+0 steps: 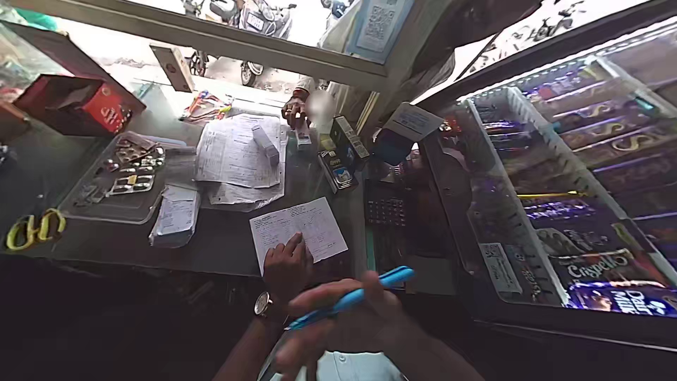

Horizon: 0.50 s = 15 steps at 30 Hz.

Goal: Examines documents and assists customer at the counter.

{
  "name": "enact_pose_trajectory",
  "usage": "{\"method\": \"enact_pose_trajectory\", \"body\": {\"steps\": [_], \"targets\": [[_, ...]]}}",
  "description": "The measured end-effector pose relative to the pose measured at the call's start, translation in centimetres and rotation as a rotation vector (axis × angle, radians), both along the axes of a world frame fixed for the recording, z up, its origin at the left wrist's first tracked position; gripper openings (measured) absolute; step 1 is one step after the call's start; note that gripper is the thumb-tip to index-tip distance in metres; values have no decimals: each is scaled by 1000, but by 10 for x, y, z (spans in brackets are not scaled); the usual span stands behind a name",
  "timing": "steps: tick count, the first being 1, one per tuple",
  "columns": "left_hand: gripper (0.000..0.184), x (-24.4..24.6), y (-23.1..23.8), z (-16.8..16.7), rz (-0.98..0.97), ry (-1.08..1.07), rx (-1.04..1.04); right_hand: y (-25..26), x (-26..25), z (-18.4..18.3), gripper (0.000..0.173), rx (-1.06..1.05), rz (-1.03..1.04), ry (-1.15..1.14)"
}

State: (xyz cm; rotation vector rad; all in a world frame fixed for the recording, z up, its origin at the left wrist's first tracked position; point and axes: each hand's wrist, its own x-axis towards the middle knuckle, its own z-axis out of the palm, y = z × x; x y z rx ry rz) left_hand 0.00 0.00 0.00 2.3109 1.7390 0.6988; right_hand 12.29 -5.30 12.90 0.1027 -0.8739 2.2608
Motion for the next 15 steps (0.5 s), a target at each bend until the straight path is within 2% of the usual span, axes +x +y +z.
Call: {"method": "enact_pose_trajectory", "body": {"steps": [1, 3, 6, 10, 15], "targets": [[34, -1, 2, -27, 75, 12, 203, -4, 10, 13, 81, 20, -42, 17], [32, 0, 5, -42, 117, 21, 322, -4, 33, 29, 79, 74, -140, 16], [33, 1, 8, -44, 105, 30, 336, 16, 66, 30, 74, 106, -414, -8], [33, -3, 7, -44, 105, 33, 336, 43, 110, 21, 69, 2, -745, 79], [34, -1, 8, -44, 101, 31, 334, 58, 126, -31, 70, -124, -1046, -166]]}}
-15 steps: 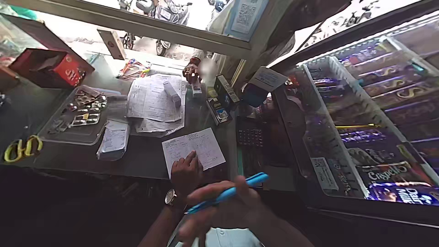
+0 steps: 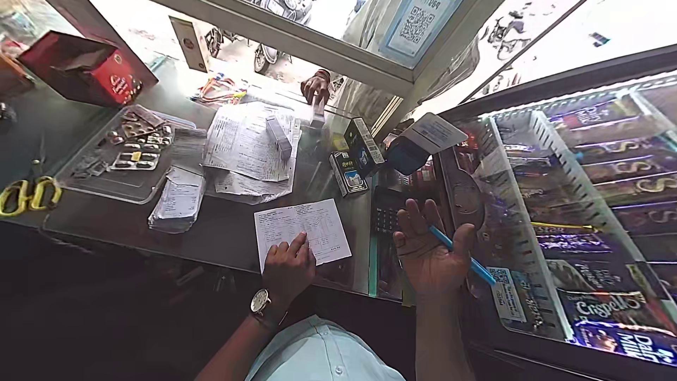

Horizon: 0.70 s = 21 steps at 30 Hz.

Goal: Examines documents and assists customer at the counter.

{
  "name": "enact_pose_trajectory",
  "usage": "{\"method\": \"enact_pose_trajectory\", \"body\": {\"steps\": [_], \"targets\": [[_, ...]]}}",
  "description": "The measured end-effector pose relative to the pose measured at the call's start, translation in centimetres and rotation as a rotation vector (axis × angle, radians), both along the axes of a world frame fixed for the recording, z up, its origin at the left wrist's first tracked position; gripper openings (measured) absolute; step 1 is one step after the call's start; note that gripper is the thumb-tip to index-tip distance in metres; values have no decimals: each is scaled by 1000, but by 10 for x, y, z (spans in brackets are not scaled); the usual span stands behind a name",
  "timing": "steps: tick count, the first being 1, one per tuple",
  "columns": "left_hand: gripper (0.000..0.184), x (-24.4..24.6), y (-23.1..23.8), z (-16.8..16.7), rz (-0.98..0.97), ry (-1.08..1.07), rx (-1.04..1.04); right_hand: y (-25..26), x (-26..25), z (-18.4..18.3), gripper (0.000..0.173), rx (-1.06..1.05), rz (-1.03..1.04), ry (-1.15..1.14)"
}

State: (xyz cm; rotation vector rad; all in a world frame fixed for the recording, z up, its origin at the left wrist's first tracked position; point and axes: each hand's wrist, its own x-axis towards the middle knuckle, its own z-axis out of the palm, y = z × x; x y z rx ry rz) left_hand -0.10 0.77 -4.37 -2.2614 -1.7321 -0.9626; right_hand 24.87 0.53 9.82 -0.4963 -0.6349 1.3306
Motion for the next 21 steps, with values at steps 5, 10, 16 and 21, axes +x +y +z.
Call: {"method": "enact_pose_trajectory", "body": {"steps": [5, 10, 16, 21], "targets": [[35, -2, -1, 1, -19, -15, -1, 2, 27, -40, 36, -7, -559, -606], [35, -2, -2, 0, -6, -50, -5, -3, 31, -66, 23, 106, -806, -1126], [34, -2, -4, 0, -1, -60, -3, -7, 34, -106, 26, 85, -995, -1418], [32, -2, -3, 1, 3, -56, 19, -4, 34, -105, 30, 63, -952, -1472]]}}
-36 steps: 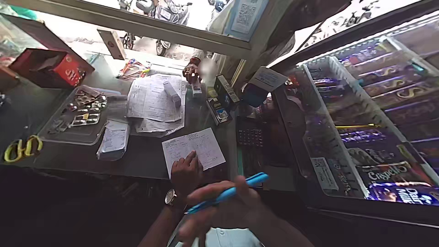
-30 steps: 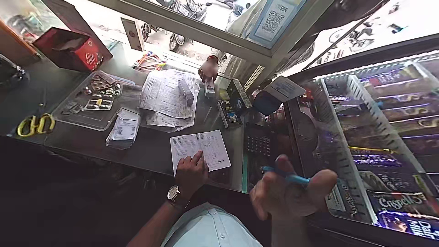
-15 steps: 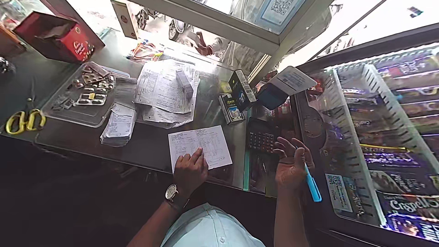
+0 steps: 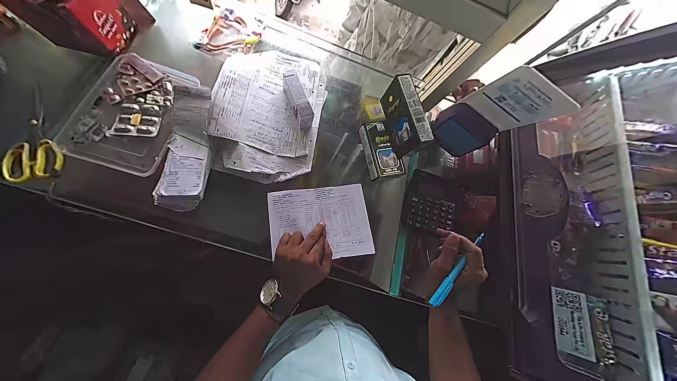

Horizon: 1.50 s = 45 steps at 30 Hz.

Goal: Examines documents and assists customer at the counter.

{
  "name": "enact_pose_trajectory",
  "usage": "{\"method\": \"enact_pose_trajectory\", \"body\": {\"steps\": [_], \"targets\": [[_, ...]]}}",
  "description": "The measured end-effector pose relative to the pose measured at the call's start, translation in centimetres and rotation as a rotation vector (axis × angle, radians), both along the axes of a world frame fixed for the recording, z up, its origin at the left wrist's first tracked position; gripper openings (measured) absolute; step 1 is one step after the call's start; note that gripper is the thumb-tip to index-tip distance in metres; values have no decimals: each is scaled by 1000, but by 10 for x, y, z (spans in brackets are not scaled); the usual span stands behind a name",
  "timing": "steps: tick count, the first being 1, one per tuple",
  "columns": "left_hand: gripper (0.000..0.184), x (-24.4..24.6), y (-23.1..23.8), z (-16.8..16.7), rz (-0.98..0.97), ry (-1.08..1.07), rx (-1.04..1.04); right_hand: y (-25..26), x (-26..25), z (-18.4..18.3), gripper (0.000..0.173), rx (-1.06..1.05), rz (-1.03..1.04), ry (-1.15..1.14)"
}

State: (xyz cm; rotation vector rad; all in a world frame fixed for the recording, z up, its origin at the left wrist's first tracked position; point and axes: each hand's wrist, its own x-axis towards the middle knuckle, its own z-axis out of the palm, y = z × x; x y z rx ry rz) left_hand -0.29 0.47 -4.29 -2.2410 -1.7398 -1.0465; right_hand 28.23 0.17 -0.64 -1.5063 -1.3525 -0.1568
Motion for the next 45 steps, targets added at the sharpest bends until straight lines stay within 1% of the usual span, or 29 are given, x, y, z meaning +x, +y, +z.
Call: {"method": "enact_pose_trajectory", "body": {"steps": [6, 15, 19, 23, 26, 29, 33, 45], "targets": [[33, -1, 1, 2, -20, 9, -43, 0, -3, 2, 29, -40, 0, -30], [33, 0, 0, 1, -4, 24, -23, 2, -1, 1, 28, -53, 13, -49], [33, 0, 1, 0, 0, 23, -5, 3, 4, -3, 27, -16, 20, -36], [33, 0, 1, 1, -10, 25, -6, 0, 2, 5, 27, -58, 5, 46], [33, 0, 1, 1, -22, 39, -13, -2, 2, 5, 25, -44, 21, 116], [32, 1, 0, 1, -17, 54, -17, -3, 2, 6, 25, -28, -6, 136], [31, 0, 1, 0, -14, 62, 4, -3, 2, 5, 21, -23, -40, 241], [30, 0, 1, 3, -44, 119, -22, -3, 5, 2, 21, -19, -8, 210]]}}
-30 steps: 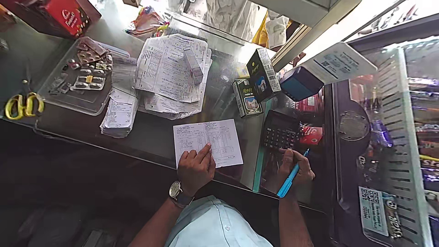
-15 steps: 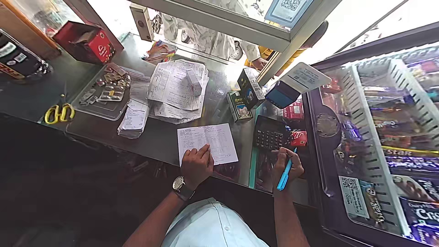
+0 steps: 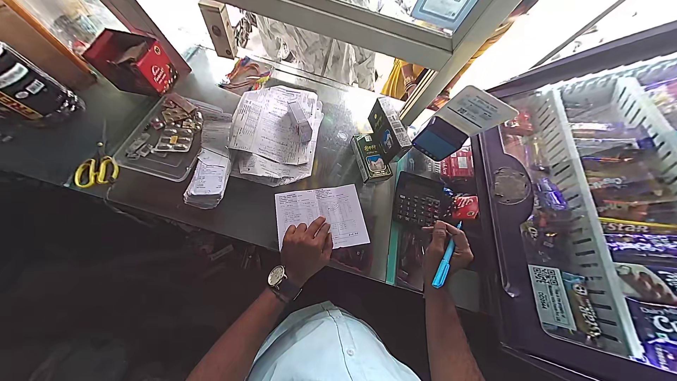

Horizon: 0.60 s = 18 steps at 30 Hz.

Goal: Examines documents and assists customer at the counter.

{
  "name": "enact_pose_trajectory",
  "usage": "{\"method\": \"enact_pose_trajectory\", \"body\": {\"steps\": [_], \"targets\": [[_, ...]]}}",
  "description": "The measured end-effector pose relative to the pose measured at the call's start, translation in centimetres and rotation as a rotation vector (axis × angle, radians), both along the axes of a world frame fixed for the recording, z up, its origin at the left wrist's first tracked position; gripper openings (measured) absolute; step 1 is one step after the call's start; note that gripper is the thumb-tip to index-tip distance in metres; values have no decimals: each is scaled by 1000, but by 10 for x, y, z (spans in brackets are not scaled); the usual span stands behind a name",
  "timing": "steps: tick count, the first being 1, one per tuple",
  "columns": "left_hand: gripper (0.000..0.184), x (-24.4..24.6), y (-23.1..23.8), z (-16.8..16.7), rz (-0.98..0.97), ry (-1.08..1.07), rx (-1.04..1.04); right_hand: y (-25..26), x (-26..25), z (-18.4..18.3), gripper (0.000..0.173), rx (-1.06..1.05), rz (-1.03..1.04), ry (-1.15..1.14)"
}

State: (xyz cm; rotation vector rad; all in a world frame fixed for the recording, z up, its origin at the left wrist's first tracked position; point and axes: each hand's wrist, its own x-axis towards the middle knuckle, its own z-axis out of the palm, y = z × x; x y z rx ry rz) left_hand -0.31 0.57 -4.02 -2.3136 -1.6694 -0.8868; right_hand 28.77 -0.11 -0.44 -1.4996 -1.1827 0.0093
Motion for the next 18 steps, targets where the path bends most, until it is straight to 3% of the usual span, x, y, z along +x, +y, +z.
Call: {"method": "enact_pose_trajectory", "body": {"steps": [18], "targets": [[32, 1, -1, 0, -7, 10, -17, 1, 2, -1, 21, 10, 4, -14]]}}
